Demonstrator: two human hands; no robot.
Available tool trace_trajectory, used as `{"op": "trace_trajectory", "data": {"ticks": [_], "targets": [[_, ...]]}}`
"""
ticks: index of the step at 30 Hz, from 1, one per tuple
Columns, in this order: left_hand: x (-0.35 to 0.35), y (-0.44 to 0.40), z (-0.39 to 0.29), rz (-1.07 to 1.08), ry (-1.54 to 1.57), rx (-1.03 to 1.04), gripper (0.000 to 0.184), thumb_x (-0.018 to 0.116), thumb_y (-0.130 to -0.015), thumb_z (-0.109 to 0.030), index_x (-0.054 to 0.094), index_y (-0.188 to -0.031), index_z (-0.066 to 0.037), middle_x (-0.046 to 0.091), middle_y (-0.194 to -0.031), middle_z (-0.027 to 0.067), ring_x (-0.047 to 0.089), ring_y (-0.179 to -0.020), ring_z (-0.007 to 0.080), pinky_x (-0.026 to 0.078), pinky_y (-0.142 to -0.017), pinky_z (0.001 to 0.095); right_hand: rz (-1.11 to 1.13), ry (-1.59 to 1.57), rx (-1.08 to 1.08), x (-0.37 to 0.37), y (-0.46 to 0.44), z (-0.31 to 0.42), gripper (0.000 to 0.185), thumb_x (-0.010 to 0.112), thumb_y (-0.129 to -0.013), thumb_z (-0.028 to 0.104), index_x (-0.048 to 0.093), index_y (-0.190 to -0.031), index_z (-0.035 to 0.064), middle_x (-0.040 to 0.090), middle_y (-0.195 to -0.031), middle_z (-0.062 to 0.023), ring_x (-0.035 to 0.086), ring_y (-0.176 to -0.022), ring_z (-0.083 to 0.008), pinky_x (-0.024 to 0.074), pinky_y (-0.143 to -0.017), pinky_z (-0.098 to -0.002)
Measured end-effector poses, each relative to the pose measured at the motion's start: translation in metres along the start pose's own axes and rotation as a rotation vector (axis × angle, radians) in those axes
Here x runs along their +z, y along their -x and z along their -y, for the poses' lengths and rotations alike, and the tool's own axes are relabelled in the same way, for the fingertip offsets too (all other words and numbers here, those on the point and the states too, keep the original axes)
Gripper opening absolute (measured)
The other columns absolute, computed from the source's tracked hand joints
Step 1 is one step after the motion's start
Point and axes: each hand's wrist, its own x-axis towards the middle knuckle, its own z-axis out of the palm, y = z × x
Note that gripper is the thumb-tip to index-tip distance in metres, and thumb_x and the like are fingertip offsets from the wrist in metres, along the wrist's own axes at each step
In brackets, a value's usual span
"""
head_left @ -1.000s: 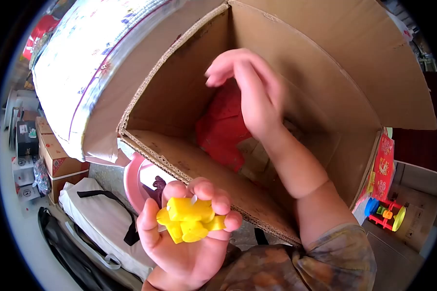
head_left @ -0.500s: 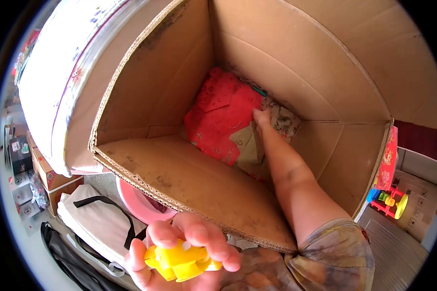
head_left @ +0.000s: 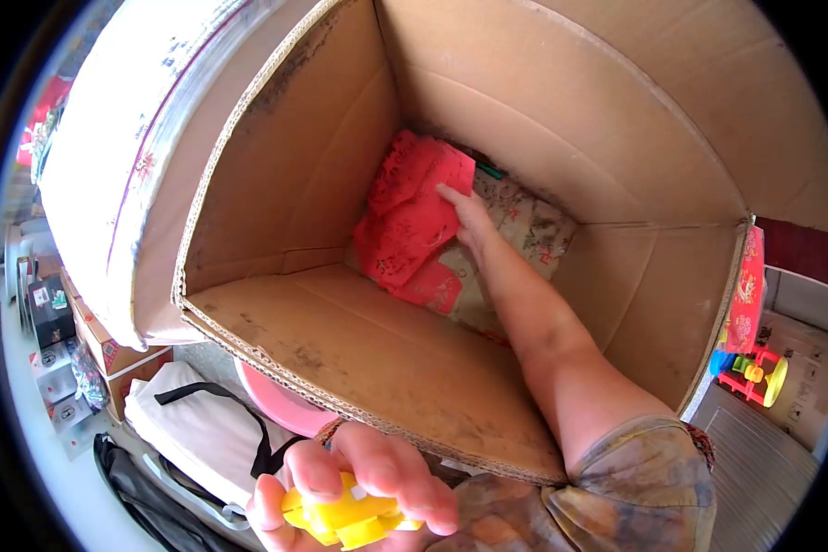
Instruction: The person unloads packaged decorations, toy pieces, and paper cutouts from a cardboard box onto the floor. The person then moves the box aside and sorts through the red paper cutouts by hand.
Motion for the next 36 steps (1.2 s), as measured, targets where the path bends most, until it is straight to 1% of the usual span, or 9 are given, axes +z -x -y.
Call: {"op": "trace_trajectory", "data": {"ticks": [1, 4, 7, 11, 13, 22, 24, 28, 36], "targets": [[-0.005, 0.001, 0.000, 0.016, 0.023, 0.012, 0.032, 0.041, -0.089, -0.033, 0.053, -0.108, -0.010, 0.046, -0.110, 0.0128, 0.045, -0.094, 0.0261, 0.041, -0.074, 0.0389, 0.002, -0.006, 0.001, 0.010, -0.001, -0.005, 0.034, 0.065, -0.076, 0.015, 0.055, -0.107, 0.0072, 0.061, -0.101, -0.0099, 0.059, -0.090, -0.0227, 0.0477, -0.081, -0.0375], [-0.012, 0.003, -0.002, 0.055, 0.004, 0.003, 0.032, 0.041, -0.089, -0.033, 0.053, -0.108, -0.010, 0.046, -0.109, 0.0122, 0.045, -0.092, 0.0258, 0.041, -0.073, 0.0385, -0.073, 0.711, -0.304, 0.020, -0.024, -0.025, 0.033, 0.072, -0.069, 0.022, 0.061, -0.092, 0.0007, 0.064, -0.089, -0.0097, 0.061, -0.075, -0.0197, 0.0487, -0.071, -0.0331], [0.010, 0.000, 0.000, -0.042, -0.064, -0.021, 0.032, 0.041, -0.089, -0.033, 0.053, -0.108, -0.011, 0.046, -0.108, 0.0114, 0.045, -0.092, 0.0253, 0.040, -0.072, 0.0385, -0.312, 1.076, -0.083, 0.069, 0.008, 0.005, 0.045, 0.076, -0.062, 0.034, 0.062, -0.087, -0.0007, 0.064, -0.084, -0.0113, 0.060, -0.073, -0.0185, 0.0478, -0.067, -0.0339], [0.008, 0.007, 0.001, -0.123, -0.030, 0.010, 0.032, 0.041, -0.089, -0.033, 0.054, -0.107, -0.011, 0.046, -0.107, 0.0107, 0.043, -0.091, 0.0245, 0.039, -0.073, 0.0386, -0.432, 0.701, -0.192, 0.069, -0.029, -0.038, 0.036, 0.070, -0.062, 0.031, 0.062, -0.082, 0.0017, 0.064, -0.079, -0.0136, 0.061, -0.074, -0.0245, 0.0466, -0.069, -0.0349], [0.010, 0.005, 0.002, -0.117, -0.039, 0.008, 0.031, 0.042, -0.088, -0.033, 0.054, -0.106, -0.010, 0.047, -0.107, 0.0106, 0.043, -0.091, 0.0243, 0.039, -0.073, 0.0384, -0.481, 0.783, -0.171, 0.085, -0.004, -0.021, 0.030, 0.066, -0.063, 0.026, 0.063, -0.082, 0.0029, 0.064, -0.080, -0.0133, 0.061, -0.076, -0.0266, 0.0464, -0.070, -0.0358], [0.015, -0.004, 0.005, -0.061, -0.068, -0.001, 0.030, 0.042, -0.088, -0.032, 0.055, -0.104, -0.009, 0.048, -0.104, 0.0109, 0.044, -0.088, 0.0240, 0.041, -0.071, 0.0375, -0.455, 0.790, -0.065, 0.011, -0.024, -0.037, 0.055, 0.071, -0.059, 0.042, 0.061, -0.100, 0.0051, 0.061, -0.096, -0.0153, 0.056, -0.091, -0.0283, 0.0431, -0.082, -0.0365], [0.016, -0.004, 0.006, -0.056, -0.077, 0.000, 0.031, 0.042, -0.088, -0.032, 0.055, -0.103, -0.009, 0.048, -0.104, 0.0112, 0.045, -0.088, 0.0240, 0.042, -0.071, 0.0375, -0.666, 1.118, -0.154, -0.006, -0.024, -0.039, 0.064, 0.070, -0.058, 0.045, 0.057, -0.107, 0.0056, 0.048, -0.117, -0.0153, 0.043, -0.109, -0.0305, 0.0349, -0.094, -0.0369], [0.015, -0.004, 0.006, -0.061, -0.069, 0.007, 0.031, 0.041, -0.089, -0.033, 0.055, -0.103, -0.009, 0.048, -0.104, 0.0114, 0.045, -0.087, 0.0243, 0.042, -0.071, 0.0377, -0.641, 1.122, -0.065, -0.012, -0.013, -0.024, 0.075, 0.073, -0.055, 0.044, 0.050, -0.117, 0.0086, 0.031, -0.128, -0.0135, 0.028, -0.119, -0.0331, 0.0275, -0.100, -0.0389], [0.016, -0.004, 0.006, -0.074, -0.079, 0.003, 0.030, 0.041, -0.089, -0.034, 0.054, -0.101, -0.010, 0.048, -0.101, 0.0106, 0.045, -0.085, 0.0238, 0.042, -0.070, 0.0376, -0.625, 0.935, -0.175, -0.027, -0.044, -0.033, 0.067, 0.077, -0.056, 0.027, 0.047, -0.111, 0.0023, 0.045, -0.113, -0.0193, 0.047, -0.102, -0.0305, 0.0412, -0.087, -0.0398]]}}
